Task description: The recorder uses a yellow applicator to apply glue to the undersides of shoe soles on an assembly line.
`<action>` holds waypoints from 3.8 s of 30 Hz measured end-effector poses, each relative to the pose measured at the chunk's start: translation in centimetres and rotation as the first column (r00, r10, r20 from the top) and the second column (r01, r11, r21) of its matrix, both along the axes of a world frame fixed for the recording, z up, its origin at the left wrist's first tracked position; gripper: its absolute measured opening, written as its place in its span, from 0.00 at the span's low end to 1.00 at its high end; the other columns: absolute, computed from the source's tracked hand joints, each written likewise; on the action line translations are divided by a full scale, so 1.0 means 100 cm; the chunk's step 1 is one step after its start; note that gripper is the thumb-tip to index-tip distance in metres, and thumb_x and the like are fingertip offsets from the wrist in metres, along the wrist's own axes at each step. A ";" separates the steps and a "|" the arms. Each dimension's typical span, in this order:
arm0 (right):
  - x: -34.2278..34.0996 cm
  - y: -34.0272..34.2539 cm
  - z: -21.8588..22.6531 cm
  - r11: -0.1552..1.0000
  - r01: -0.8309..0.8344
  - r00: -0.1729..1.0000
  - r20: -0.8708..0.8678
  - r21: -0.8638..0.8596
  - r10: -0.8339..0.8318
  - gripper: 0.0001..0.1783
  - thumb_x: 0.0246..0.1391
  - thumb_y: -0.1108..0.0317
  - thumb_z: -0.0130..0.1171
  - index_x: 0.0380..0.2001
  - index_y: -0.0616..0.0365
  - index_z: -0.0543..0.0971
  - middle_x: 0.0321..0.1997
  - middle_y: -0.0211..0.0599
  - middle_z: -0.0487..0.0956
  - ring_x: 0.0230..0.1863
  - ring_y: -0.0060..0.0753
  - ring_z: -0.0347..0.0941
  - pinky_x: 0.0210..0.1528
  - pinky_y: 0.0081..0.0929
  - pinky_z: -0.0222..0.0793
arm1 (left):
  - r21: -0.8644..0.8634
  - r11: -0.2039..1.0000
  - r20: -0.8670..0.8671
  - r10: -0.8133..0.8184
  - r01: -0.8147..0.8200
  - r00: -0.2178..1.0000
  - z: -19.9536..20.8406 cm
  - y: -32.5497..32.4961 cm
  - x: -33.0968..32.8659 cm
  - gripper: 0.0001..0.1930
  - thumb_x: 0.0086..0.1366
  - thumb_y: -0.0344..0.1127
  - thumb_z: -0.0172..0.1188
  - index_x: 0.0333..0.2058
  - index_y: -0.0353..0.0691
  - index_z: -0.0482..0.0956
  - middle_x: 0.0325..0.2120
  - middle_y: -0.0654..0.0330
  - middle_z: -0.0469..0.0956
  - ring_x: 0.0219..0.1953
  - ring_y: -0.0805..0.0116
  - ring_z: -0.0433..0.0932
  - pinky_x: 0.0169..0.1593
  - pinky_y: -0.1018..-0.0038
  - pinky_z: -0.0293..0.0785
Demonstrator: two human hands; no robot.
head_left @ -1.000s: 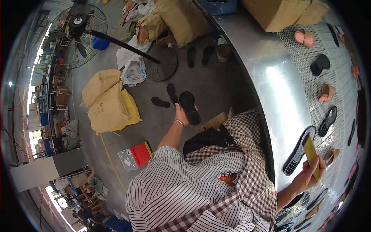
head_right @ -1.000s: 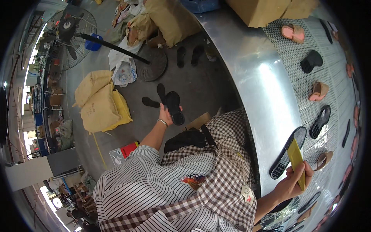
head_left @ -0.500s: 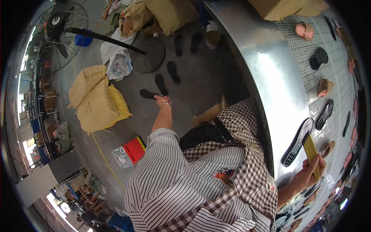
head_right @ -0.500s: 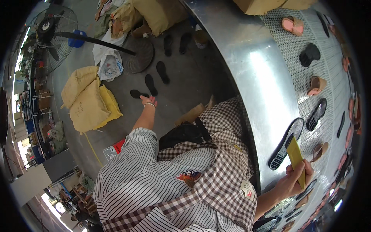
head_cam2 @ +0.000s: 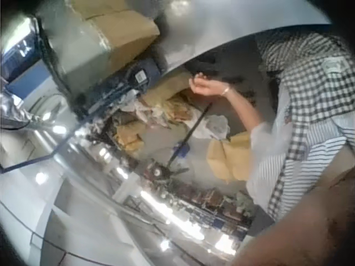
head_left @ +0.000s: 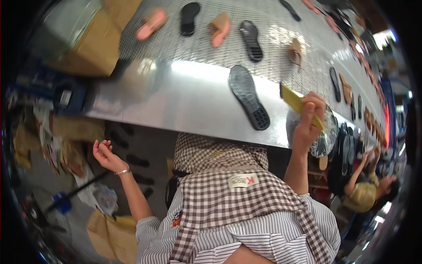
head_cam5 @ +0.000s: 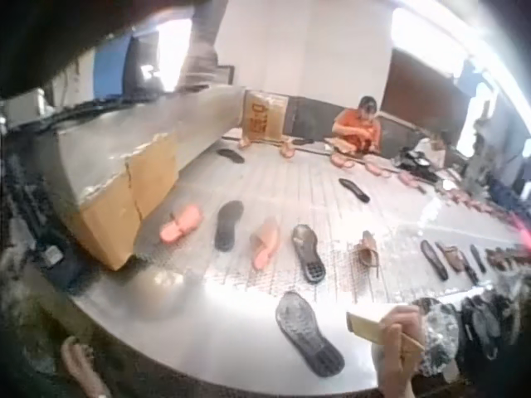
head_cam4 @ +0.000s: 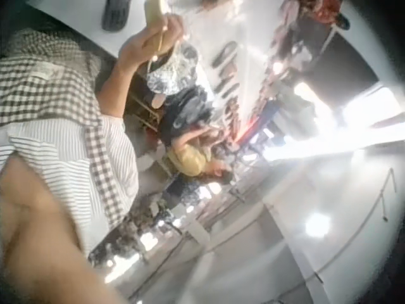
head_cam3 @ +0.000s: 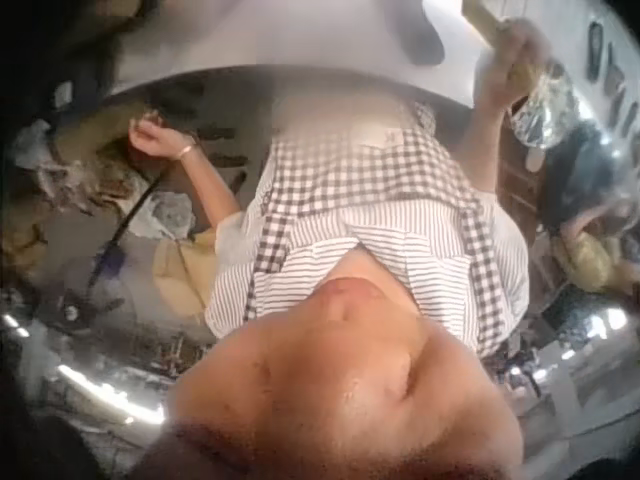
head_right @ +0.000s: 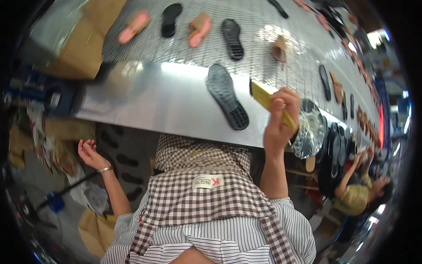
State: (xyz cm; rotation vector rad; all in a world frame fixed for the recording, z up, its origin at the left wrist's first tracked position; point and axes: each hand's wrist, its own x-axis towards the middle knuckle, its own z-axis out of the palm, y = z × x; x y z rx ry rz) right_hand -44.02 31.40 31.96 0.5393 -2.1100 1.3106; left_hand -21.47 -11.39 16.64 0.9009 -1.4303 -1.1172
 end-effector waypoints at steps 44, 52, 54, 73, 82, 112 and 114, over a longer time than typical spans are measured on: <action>-0.085 -0.030 -0.071 0.745 -0.099 0.872 0.419 0.659 -0.254 0.30 0.53 0.46 0.62 0.49 0.59 0.73 0.45 0.42 0.75 0.50 0.45 0.72 0.43 0.40 0.74 | 0.154 0.480 0.064 -0.877 0.864 0.476 -0.022 0.146 -0.289 0.07 0.67 0.29 0.56 0.42 0.35 0.78 0.26 0.68 0.75 0.26 0.85 0.70 0.27 0.86 0.66; -0.231 -0.058 -0.125 0.566 0.070 0.803 0.290 0.821 -0.521 0.45 0.36 0.38 0.71 0.48 0.65 0.74 0.49 0.47 0.74 0.54 0.48 0.68 0.53 0.39 0.72 | 0.069 0.465 0.178 -0.876 0.883 0.447 -0.021 0.144 -0.293 0.06 0.67 0.28 0.55 0.40 0.36 0.79 0.28 0.67 0.77 0.26 0.82 0.74 0.28 0.85 0.68; -0.241 -0.054 -0.120 0.591 0.009 0.782 0.362 0.807 -0.508 0.42 0.37 0.41 0.71 0.46 0.65 0.75 0.49 0.48 0.74 0.55 0.49 0.67 0.52 0.39 0.72 | 0.091 0.463 0.165 -0.880 0.882 0.445 -0.019 0.142 -0.296 0.06 0.67 0.28 0.55 0.40 0.36 0.79 0.28 0.66 0.77 0.26 0.82 0.74 0.28 0.85 0.68; -0.073 -0.052 -0.036 -0.048 0.156 0.008 -0.047 -0.987 0.999 0.45 0.43 0.44 0.65 0.59 0.63 0.66 0.49 0.46 0.72 0.33 0.27 0.64 0.23 0.15 0.64 | 0.213 0.285 -0.212 -0.920 0.935 0.329 0.112 0.181 -0.278 0.15 0.70 0.31 0.52 0.53 0.33 0.72 0.39 0.61 0.79 0.36 0.77 0.77 0.34 0.81 0.70; -0.062 -0.074 -0.058 -0.042 0.219 -0.122 -0.071 -0.975 0.990 0.44 0.48 0.40 0.59 0.57 0.65 0.67 0.47 0.46 0.74 0.33 0.27 0.69 0.22 0.15 0.67 | 0.217 0.335 -0.335 -0.857 0.917 0.392 0.114 0.176 -0.263 0.09 0.68 0.33 0.56 0.44 0.37 0.72 0.34 0.64 0.77 0.35 0.77 0.77 0.35 0.78 0.74; -0.009 0.020 -0.072 0.928 0.109 0.813 0.505 0.357 -0.290 0.36 0.40 0.46 0.68 0.45 0.65 0.76 0.42 0.47 0.74 0.45 0.48 0.73 0.46 0.41 0.70 | 0.519 -0.049 -0.732 -0.541 0.854 0.414 0.004 0.012 -0.170 0.41 0.66 0.65 0.46 0.61 0.33 0.59 0.57 0.43 0.69 0.57 0.53 0.72 0.58 0.58 0.72; -0.036 0.015 -0.061 0.913 0.227 0.825 0.432 0.340 -0.366 0.35 0.41 0.47 0.68 0.45 0.64 0.76 0.41 0.46 0.74 0.46 0.48 0.72 0.45 0.41 0.70 | 0.558 -0.062 -0.712 -0.547 0.827 0.439 0.006 0.010 -0.171 0.42 0.65 0.68 0.43 0.62 0.34 0.58 0.57 0.42 0.68 0.58 0.52 0.71 0.58 0.57 0.72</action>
